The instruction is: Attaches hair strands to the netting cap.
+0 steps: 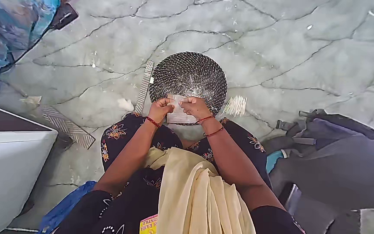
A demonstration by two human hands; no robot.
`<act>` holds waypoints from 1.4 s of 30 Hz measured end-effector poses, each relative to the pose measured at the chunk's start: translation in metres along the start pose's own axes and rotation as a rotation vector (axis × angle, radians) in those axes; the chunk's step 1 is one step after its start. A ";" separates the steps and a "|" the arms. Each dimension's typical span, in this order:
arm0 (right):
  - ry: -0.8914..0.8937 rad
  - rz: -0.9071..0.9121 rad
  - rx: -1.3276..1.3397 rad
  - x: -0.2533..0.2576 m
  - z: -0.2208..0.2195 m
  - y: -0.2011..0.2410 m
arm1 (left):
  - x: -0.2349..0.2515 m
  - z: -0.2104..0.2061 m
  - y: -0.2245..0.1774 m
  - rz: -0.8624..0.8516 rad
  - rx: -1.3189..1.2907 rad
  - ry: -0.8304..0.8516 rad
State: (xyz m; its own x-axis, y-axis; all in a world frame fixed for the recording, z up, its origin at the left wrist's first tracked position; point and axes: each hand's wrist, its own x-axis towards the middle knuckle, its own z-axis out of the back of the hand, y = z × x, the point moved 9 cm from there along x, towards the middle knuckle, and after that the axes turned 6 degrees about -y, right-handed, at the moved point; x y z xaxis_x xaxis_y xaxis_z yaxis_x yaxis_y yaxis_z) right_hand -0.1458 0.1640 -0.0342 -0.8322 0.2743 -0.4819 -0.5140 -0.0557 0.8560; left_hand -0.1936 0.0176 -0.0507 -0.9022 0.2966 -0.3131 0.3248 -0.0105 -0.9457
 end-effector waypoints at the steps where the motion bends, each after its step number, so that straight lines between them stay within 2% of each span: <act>1: 0.009 0.028 -0.032 0.001 -0.002 -0.001 | 0.000 0.000 0.000 0.007 0.011 -0.005; 9: -0.038 -0.046 0.095 -0.001 -0.004 -0.001 | 0.001 -0.004 0.003 0.023 -0.157 0.017; 12: -0.021 0.023 -0.035 -0.016 -0.008 -0.008 | -0.018 -0.003 0.006 0.043 0.244 0.009; 14: -0.022 0.090 -0.112 -0.016 -0.004 0.016 | -0.010 -0.003 -0.014 -0.013 0.382 -0.020; 17: -0.043 0.123 -0.124 -0.006 -0.010 0.022 | -0.004 0.000 -0.017 0.008 0.127 -0.096; 20: -0.048 0.131 -0.144 -0.008 -0.005 0.026 | -0.005 -0.008 -0.011 0.037 -0.120 -0.063; 22: -0.042 0.155 -0.189 -0.012 -0.005 0.029 | -0.007 -0.007 -0.010 0.038 -0.191 -0.063; 26: -0.027 0.160 -0.229 -0.020 -0.013 0.026 | -0.013 -0.002 -0.006 0.048 -0.182 -0.102; 31: 0.005 0.100 -0.086 -0.023 -0.020 0.022 | -0.018 0.000 -0.010 0.072 -0.124 -0.098; 37: 0.010 0.190 -0.280 -0.020 -0.018 0.023 | -0.014 -0.002 -0.008 0.038 -0.074 -0.056; 42: 0.015 0.096 -0.154 -0.016 -0.017 0.018 | -0.010 -0.002 -0.008 0.052 -0.068 -0.075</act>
State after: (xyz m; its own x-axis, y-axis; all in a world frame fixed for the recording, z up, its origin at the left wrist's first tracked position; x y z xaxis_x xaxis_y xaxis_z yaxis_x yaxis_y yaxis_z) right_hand -0.1455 0.1425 -0.0140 -0.8815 0.2460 -0.4030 -0.4567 -0.2281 0.8599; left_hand -0.1861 0.0165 -0.0397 -0.9016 0.2249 -0.3695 0.3877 0.0418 -0.9208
